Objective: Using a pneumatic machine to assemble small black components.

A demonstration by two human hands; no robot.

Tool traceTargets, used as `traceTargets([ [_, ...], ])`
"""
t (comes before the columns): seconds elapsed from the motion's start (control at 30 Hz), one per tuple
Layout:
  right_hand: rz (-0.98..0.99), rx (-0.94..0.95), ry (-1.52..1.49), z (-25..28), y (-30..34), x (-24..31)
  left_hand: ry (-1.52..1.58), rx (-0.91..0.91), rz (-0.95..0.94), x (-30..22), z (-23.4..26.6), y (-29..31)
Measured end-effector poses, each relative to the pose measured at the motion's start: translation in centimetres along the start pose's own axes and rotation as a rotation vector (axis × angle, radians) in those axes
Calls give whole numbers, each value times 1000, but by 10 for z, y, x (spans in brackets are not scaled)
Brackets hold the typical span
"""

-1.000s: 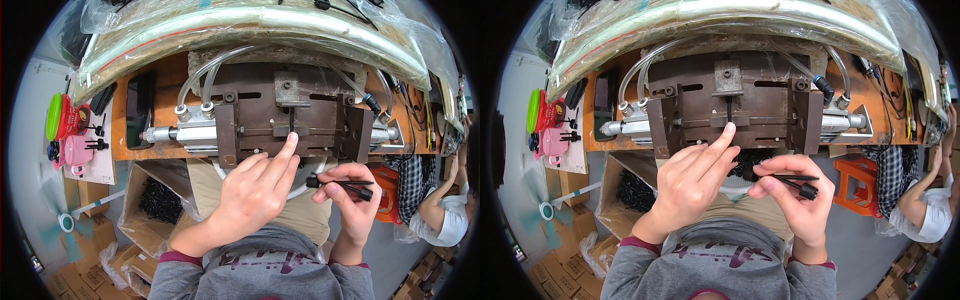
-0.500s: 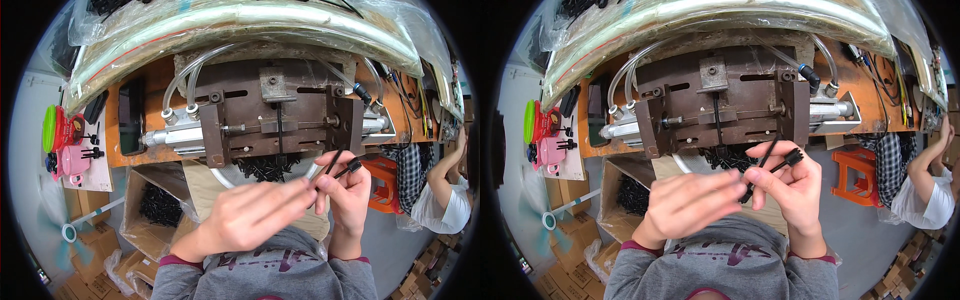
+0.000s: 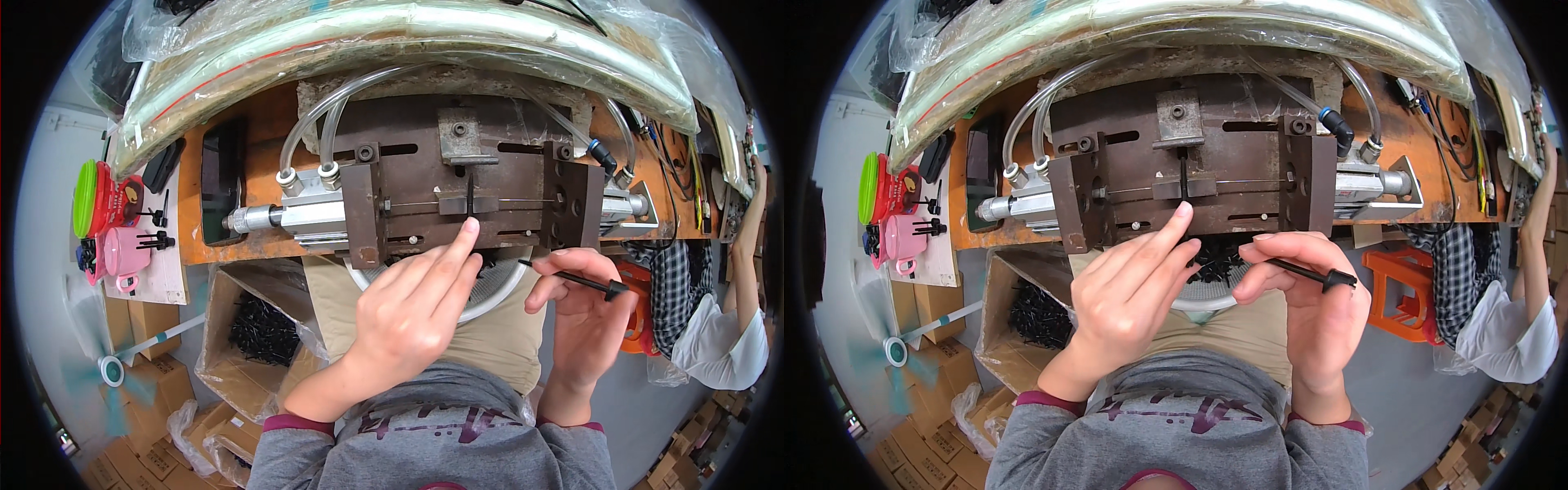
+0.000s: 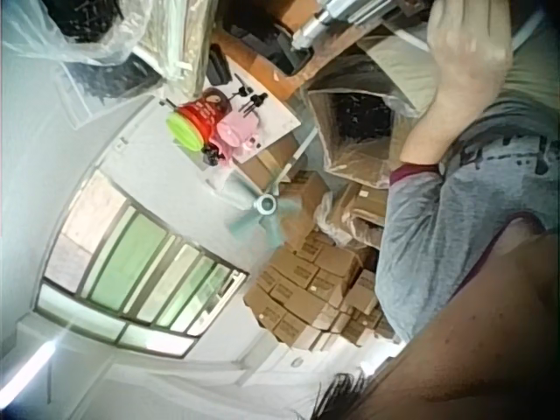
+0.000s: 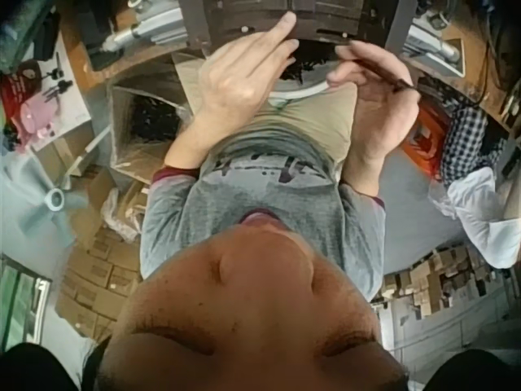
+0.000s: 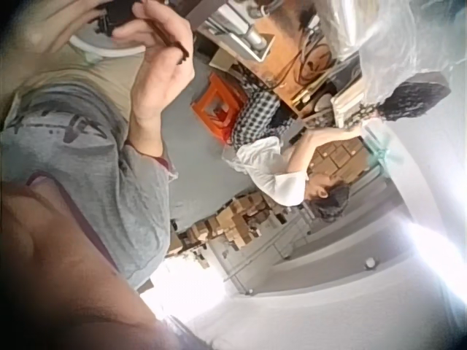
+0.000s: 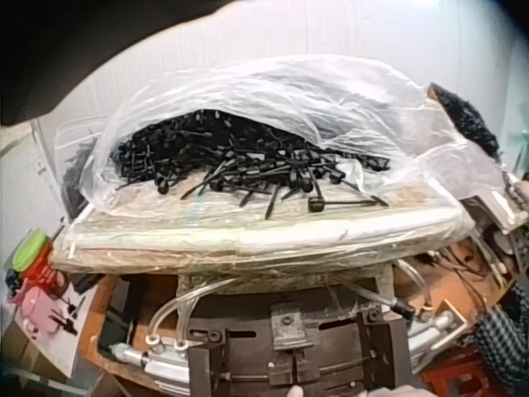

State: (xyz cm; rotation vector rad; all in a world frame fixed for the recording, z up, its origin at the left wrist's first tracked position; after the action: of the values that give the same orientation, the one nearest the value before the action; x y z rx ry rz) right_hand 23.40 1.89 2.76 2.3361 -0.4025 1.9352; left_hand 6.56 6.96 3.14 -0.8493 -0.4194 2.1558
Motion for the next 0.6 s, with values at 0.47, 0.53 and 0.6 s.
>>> traceTargets([
  [0.47, 364, 128, 440, -11, 1, 21, 172, -29, 75, 1, 8, -1],
  [0.53, 506, 189, 827, -25, 0, 19, 303, -118, 124, -1, 18, 3],
  [0.6, 507, 232, 890, -33, -4, 7, 387, -141, 154, 1, 29, 6],
])
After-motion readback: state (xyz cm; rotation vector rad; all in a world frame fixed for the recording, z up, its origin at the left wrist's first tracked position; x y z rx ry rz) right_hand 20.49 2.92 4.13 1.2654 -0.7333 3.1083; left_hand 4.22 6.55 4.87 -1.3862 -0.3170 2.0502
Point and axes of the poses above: each hand's wrist, its own y-axis away from the middle knuckle, its own z-axis out of the back of the hand, x = y × z, the point moved 5 cm from there along -y, towards the middle knuckle, and after that the axes turned 2 degrees about y, right-handed, at the moved point
